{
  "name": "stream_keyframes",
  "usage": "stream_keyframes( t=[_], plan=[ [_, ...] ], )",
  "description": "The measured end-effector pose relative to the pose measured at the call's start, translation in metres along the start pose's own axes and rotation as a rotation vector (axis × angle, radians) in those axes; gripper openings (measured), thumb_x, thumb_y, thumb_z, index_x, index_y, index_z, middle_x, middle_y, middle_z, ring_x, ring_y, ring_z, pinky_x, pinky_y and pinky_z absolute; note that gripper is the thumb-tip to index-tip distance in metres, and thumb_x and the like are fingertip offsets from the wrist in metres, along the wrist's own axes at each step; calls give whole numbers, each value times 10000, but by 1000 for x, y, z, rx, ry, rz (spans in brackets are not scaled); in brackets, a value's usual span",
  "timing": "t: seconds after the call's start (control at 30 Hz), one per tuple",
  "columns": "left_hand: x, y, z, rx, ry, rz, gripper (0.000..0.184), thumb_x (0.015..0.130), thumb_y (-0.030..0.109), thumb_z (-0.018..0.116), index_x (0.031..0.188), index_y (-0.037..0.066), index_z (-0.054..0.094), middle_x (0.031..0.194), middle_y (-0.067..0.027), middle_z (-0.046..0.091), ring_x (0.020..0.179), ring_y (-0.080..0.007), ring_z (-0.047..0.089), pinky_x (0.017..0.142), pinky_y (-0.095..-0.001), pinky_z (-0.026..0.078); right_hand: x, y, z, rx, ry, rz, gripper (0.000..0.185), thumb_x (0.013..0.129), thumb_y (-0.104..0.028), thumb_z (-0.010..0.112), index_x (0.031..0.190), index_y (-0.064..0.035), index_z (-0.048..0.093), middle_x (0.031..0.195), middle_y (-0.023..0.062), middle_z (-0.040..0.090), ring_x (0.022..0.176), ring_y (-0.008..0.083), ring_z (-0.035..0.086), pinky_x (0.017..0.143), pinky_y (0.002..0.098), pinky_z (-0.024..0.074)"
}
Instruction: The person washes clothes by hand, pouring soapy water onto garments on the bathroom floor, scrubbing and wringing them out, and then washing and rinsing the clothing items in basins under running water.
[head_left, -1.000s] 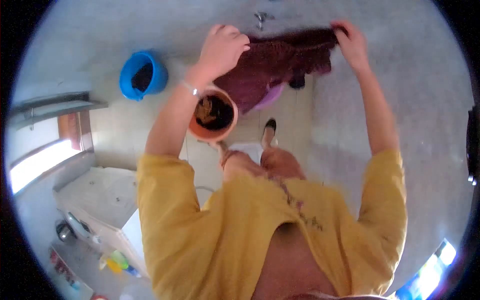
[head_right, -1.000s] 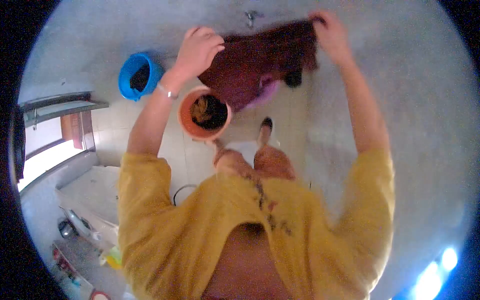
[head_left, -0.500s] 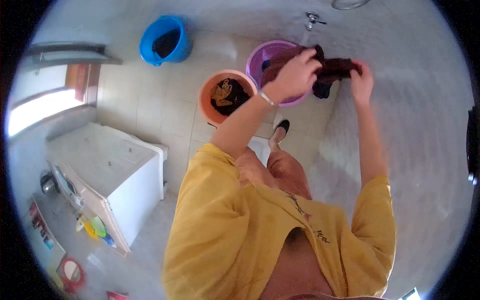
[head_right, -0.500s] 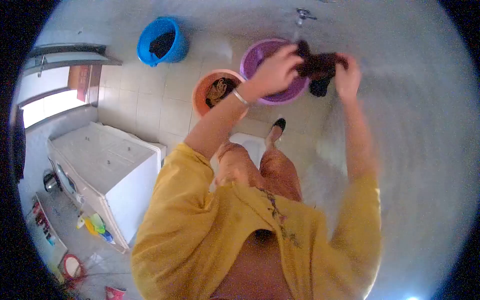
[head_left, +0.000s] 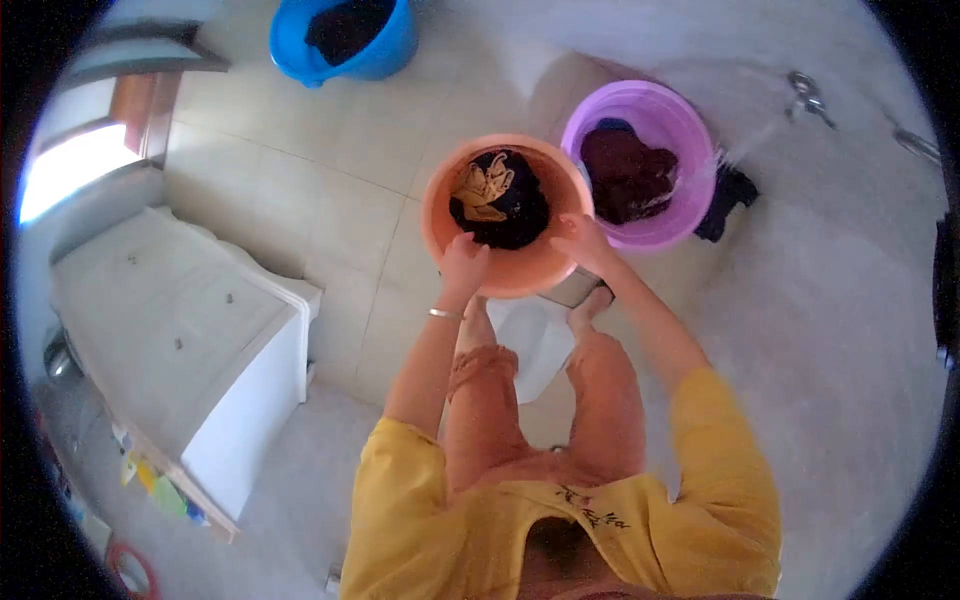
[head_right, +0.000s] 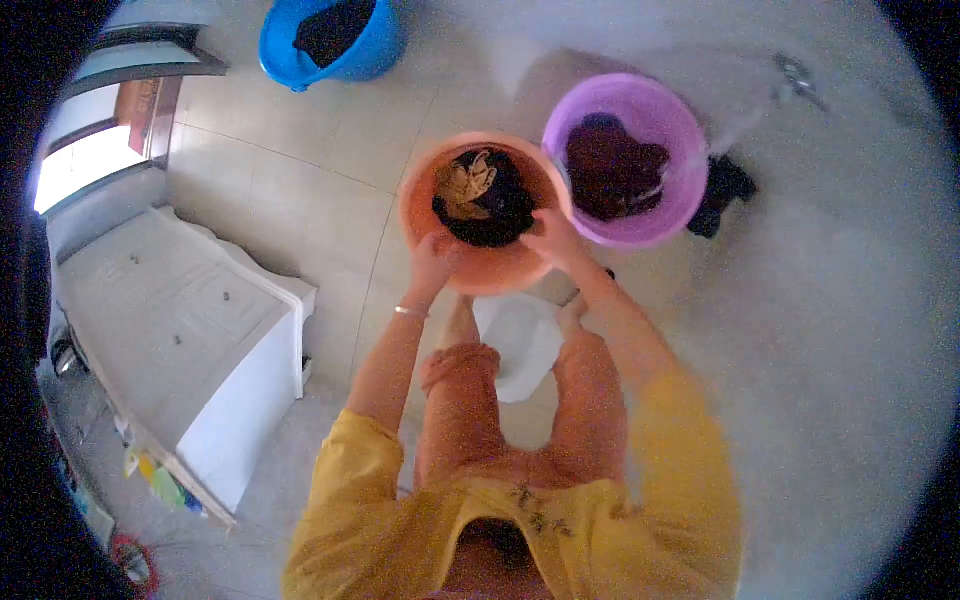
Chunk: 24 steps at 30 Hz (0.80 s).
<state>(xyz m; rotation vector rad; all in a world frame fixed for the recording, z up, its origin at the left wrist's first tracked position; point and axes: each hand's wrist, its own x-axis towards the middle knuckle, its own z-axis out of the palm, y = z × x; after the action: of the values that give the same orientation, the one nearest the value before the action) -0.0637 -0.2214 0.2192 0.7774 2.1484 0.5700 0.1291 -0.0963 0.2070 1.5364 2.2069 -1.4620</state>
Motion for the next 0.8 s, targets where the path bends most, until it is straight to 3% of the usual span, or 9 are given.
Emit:
stream_keyframes(
  t=[0.07, 0.17, 0.3, 0.4, 0.57, 0.63, 0.73, 0.77, 0.8],
  plan=[
    [21, -39, 10, -45, -3, -74, 309, 702, 155, 555, 973, 9, 521, 913, -160, 544, 860, -243, 531, 769, -320, 410, 41, 6, 36, 27, -79, 42, 616, 607, -224, 681, 1147, -75, 426, 1120, 217, 430, 1088, 309, 385, 909, 366, 317],
    [33, -60, 8, -375, -105, -163, 310, 720, 143, 574, 982, -8, 506, 939, -132, 540, 853, -196, 529, 764, -282, 411, 101, 33, 85, -265, -164, 176, 1031, 518, -282, 738, 1306, -108, 97, 1264, 266, 236, 1170, 406, 235, 970, 436, 228],
    [38, -58, 6, -494, -163, -205, 309, 753, 126, 566, 1019, -9, 483, 945, -85, 532, 860, -149, 510, 748, -258, 416, 140, 49, 128, -265, -146, 334, 1127, 510, -199, 750, 1306, -237, -46, 1303, 262, 127, 1184, 440, 166, 947, 459, 256],
    [41, -67, 10, -595, -226, -276, 320, 770, 128, 555, 1048, -4, 465, 974, -63, 520, 906, -139, 486, 763, -260, 411, 153, 70, 158, -317, -137, 369, 1077, 493, -179, 755, 1307, -245, 53, 1292, 263, 152, 1171, 428, 206, 931, 445, 288],
    [40, -45, 12, -750, -262, -437, 343, 785, 178, 549, 1061, -3, 454, 1027, -46, 495, 942, -133, 462, 790, -263, 399, 132, 65, 152, -180, -88, 380, 632, 548, -99, 652, 1135, -85, 416, 1043, 201, 487, 979, 326, 474, 822, 397, 387],
    [40, -36, 14, -819, -243, -641, 382, 803, 257, 518, 1081, 6, 439, 1031, -43, 487, 919, -128, 465, 796, -262, 392, 106, 28, 118, -112, -158, 365, 611, 569, -166, 635, 1133, -56, 426, 1036, 214, 491, 985, 330, 472, 835, 386, 384],
    [44, -73, 36, -1047, -159, -507, 446, 797, 324, 510, 1121, 34, 408, 930, -30, 499, 799, -94, 468, 685, -222, 406, 43, 13, 106, 188, -225, 229, 585, 580, -223, 615, 1095, 6, 459, 969, 226, 522, 933, 343, 499, 817, 373, 397],
    [50, -108, 50, -991, -161, -442, 516, 824, 396, 435, 1168, 18, 363, 1110, -69, 457, 989, -178, 453, 862, -309, 367, 22, 1, 96, 195, -205, 160, 550, 551, -157, 635, 1044, 29, 475, 930, 186, 523, 873, 273, 511, 765, 327, 408],
    [53, -105, 46, -990, -167, -442, 516, 824, 396, 435, 1168, 18, 363, 1110, -69, 457, 989, -178, 453, 862, -309, 367, 3, -16, 78, 202, -184, 91, 517, 522, -90, 655, 992, 51, 490, 892, 147, 525, 813, 203, 524, 712, 282, 419]
  ],
)
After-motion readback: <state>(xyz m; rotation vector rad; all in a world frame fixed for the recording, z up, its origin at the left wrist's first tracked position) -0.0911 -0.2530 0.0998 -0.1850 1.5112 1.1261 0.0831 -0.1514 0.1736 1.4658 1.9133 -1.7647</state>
